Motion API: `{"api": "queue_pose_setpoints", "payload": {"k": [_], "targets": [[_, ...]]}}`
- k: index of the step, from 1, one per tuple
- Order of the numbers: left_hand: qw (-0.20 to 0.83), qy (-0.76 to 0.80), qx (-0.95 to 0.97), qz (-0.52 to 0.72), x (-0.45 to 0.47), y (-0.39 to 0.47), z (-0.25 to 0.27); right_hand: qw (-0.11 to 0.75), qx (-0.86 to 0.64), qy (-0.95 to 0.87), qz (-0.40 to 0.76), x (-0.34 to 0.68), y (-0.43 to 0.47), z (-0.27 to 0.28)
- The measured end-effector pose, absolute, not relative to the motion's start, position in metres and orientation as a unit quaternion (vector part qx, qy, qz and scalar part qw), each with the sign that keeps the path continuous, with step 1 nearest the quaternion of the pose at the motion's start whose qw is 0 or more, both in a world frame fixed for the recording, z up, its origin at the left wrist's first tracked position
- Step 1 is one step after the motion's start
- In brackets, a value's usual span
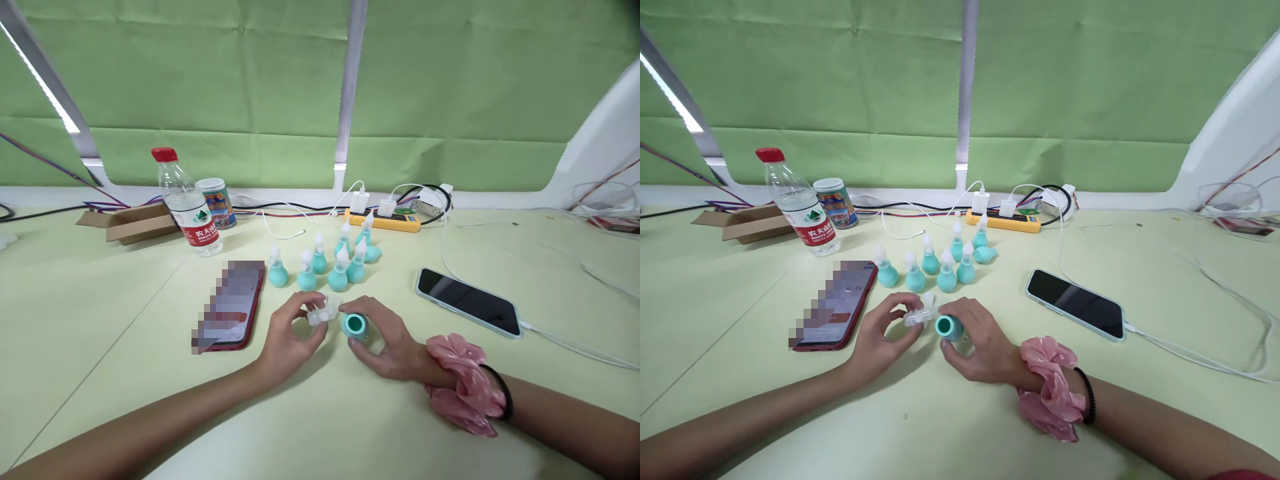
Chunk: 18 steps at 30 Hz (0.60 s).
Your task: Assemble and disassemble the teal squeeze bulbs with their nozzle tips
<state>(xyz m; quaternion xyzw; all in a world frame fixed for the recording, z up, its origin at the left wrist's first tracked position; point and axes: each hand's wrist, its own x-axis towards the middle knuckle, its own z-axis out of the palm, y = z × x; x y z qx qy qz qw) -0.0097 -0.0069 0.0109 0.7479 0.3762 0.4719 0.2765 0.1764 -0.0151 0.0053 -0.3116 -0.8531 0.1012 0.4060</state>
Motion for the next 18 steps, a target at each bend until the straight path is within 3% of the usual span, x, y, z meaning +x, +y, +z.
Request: {"api": "queue_pose_setpoints", "payload": {"k": [6,18], "targets": [[0.306,0.353,0.769,0.437,-0.009,-0.019,0.036,0.394,-0.293,-0.861,0.134,0.173,-0.022,0.009],[0.518,0.358,0.639,0.441,-0.01,-0.013,0.045,0.422,-0.348,-0.826,0.139,0.174,-0.026,0.002]]}}
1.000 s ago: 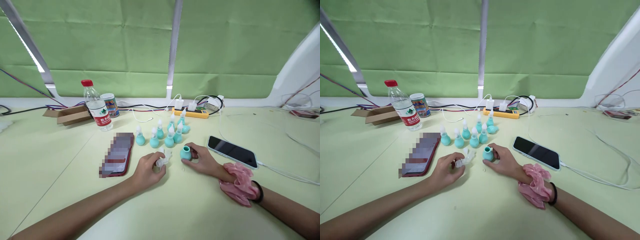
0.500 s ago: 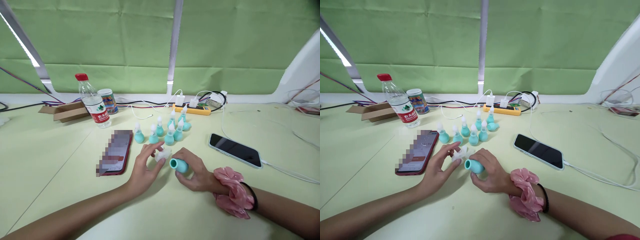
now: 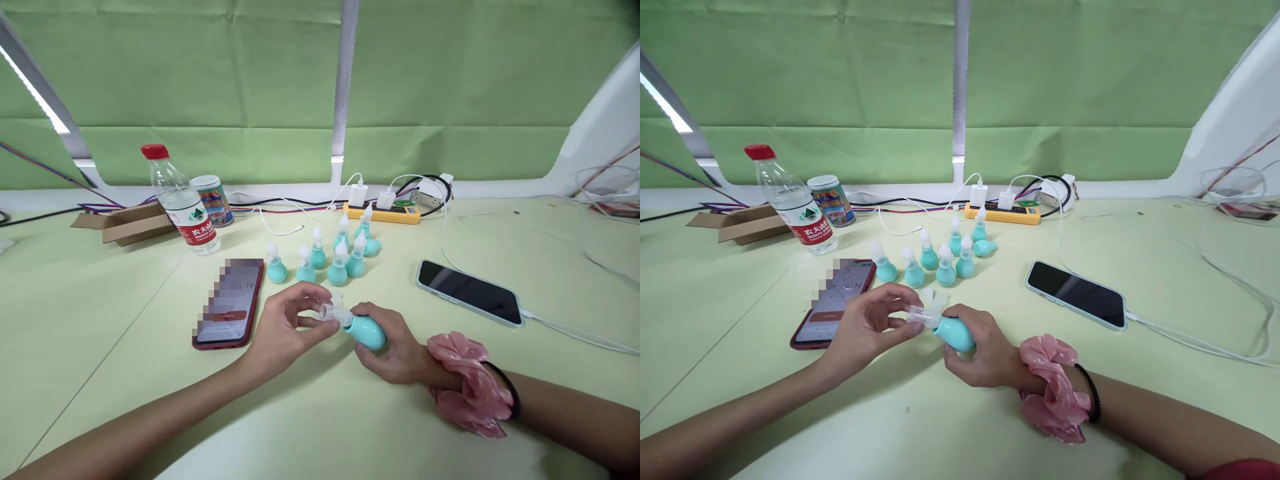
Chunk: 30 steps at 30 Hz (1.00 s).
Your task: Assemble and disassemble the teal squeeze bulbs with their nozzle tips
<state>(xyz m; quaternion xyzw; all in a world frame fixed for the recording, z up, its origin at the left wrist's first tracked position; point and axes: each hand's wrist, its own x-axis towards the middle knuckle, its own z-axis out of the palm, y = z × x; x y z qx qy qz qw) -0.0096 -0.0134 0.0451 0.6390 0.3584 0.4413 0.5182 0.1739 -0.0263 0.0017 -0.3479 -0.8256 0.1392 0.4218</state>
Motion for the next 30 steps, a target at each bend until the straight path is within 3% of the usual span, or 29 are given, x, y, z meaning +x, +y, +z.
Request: {"api": "queue_pose_setpoints", "payload": {"k": [10,19,23,30], "targets": [[0.529,0.389,0.716,0.236,-0.015,-0.004,0.055,0.436,-0.402,-0.799,0.103,0.17,-0.023,0.0],[0.47,0.364,0.78,0.196,-0.017,-0.01,0.059,0.4,-0.353,-0.846,-0.01,0.172,-0.022,0.002],[0.362,0.368,0.828,0.217,-0.016,-0.015,0.059,0.403,-0.366,-0.836,0.065,0.17,-0.024,0.006],[0.263,0.31,0.887,0.218,-0.017,-0.018,0.058,0.353,-0.377,-0.809,0.281,0.17,-0.025,0.012]]}}
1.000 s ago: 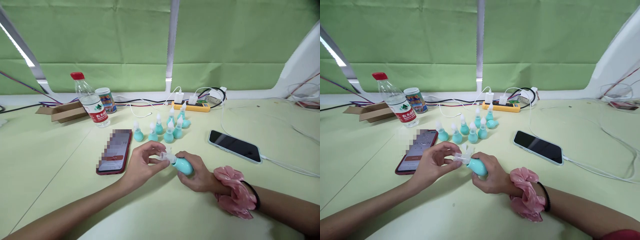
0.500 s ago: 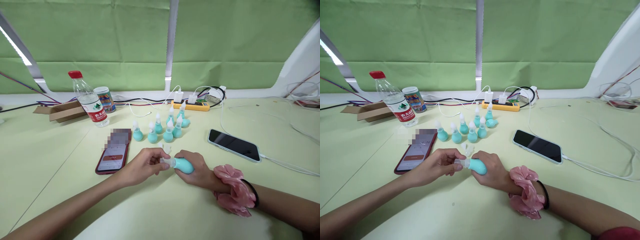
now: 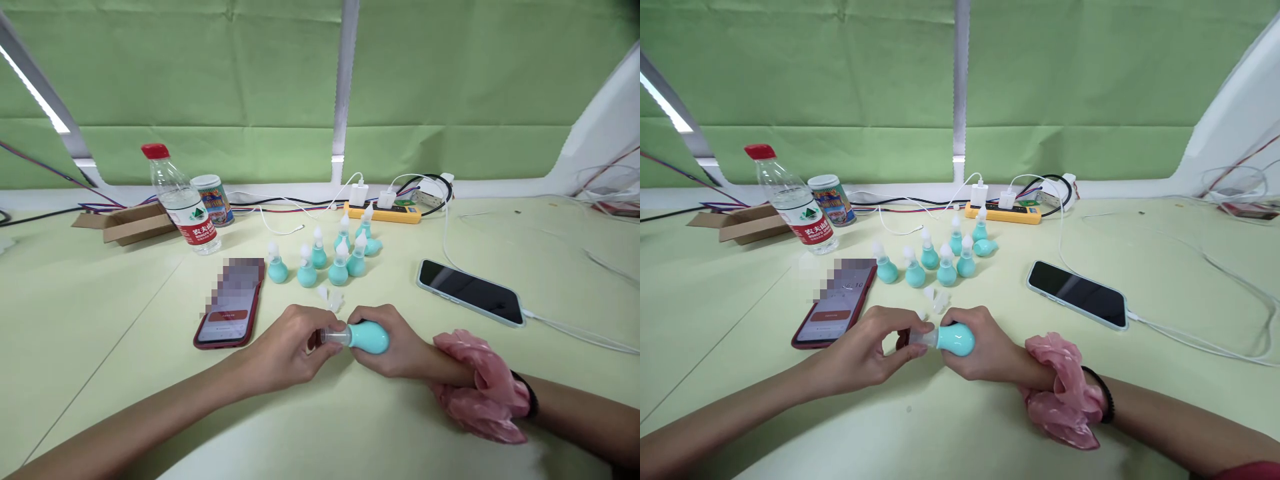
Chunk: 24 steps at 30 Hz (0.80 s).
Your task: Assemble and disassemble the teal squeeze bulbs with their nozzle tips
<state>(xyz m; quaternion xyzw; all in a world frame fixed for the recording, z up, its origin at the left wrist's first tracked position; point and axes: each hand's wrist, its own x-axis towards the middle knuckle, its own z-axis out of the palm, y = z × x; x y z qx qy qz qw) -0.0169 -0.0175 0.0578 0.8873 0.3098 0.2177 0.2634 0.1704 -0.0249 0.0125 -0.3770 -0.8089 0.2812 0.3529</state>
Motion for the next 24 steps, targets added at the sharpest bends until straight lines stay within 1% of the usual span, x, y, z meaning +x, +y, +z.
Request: {"api": "queue_pose_setpoints", "payload": {"k": [5,8,11,14,18,22,24], "targets": [[0.194,0.264,0.922,0.205,-0.016,-0.022,0.061,0.286,-0.352,-0.795,0.403,0.174,-0.021,0.02],[0.174,0.238,0.935,0.198,-0.016,-0.025,0.061,0.274,-0.358,-0.784,0.426,0.177,-0.021,0.02],[0.151,0.223,0.944,0.192,-0.017,-0.027,0.058,0.284,-0.401,-0.757,0.432,0.181,-0.022,0.014],[0.124,0.214,0.951,0.186,-0.018,-0.028,0.057,0.267,-0.425,-0.733,0.459,0.182,-0.023,0.012],[0.165,0.212,0.939,0.217,-0.017,-0.026,0.058,0.252,-0.441,-0.683,0.525,0.181,-0.022,0.022],[0.22,0.239,0.901,0.286,-0.015,-0.022,0.061,0.204,-0.35,-0.634,0.659,0.181,-0.018,0.031],[0.239,0.25,0.89,0.296,-0.014,-0.021,0.062,0.192,-0.321,-0.61,0.699,0.181,-0.017,0.031]]}}
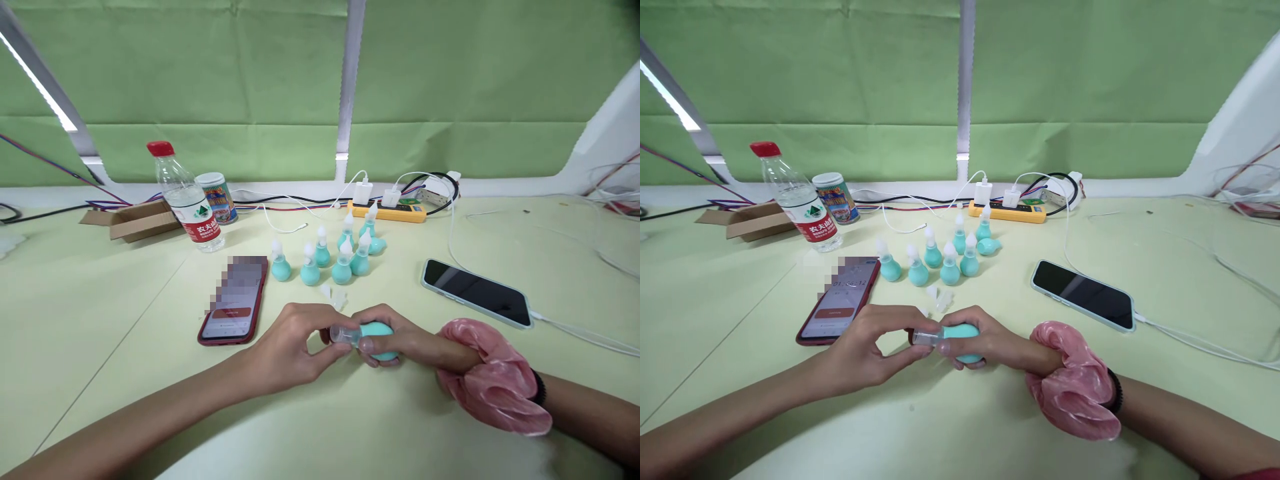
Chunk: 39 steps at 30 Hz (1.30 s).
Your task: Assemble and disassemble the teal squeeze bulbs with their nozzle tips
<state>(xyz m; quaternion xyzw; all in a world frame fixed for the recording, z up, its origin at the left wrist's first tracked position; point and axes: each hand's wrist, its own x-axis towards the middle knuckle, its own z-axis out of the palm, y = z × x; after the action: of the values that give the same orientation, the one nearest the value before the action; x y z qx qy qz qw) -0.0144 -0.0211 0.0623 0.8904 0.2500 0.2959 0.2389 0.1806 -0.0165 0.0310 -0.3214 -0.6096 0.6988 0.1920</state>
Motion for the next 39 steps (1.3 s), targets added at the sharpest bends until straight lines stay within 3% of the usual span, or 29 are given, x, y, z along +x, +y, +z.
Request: {"api": "queue_pose_setpoints", "payload": {"k": [11,15,19,23,30,34,39], "targets": [[0.113,0.165,0.957,0.21,-0.02,-0.029,0.062,0.127,-0.244,-0.519,0.809,0.184,-0.016,0.023],[0.1,0.145,0.953,0.248,-0.017,-0.026,0.061,0.131,-0.224,-0.501,0.826,0.185,-0.014,0.02],[0.125,0.156,0.924,0.327,-0.017,-0.017,0.055,0.182,-0.218,-0.5,0.818,0.183,-0.011,0.016],[0.103,0.235,0.894,0.368,-0.019,-0.007,0.045,0.286,-0.246,-0.523,0.765,0.183,-0.01,0.014],[0.029,0.348,0.926,0.144,-0.017,0.002,0.017,0.49,-0.372,-0.526,0.587,0.186,-0.003,0.005],[0.005,0.354,0.932,0.075,-0.017,0.005,0.014,0.507,-0.42,-0.521,0.543,0.184,-0.002,0.001],[0.01,0.38,0.919,0.105,-0.021,0.012,0.017,0.479,-0.422,-0.563,0.525,0.18,-0.008,0.003]]}}
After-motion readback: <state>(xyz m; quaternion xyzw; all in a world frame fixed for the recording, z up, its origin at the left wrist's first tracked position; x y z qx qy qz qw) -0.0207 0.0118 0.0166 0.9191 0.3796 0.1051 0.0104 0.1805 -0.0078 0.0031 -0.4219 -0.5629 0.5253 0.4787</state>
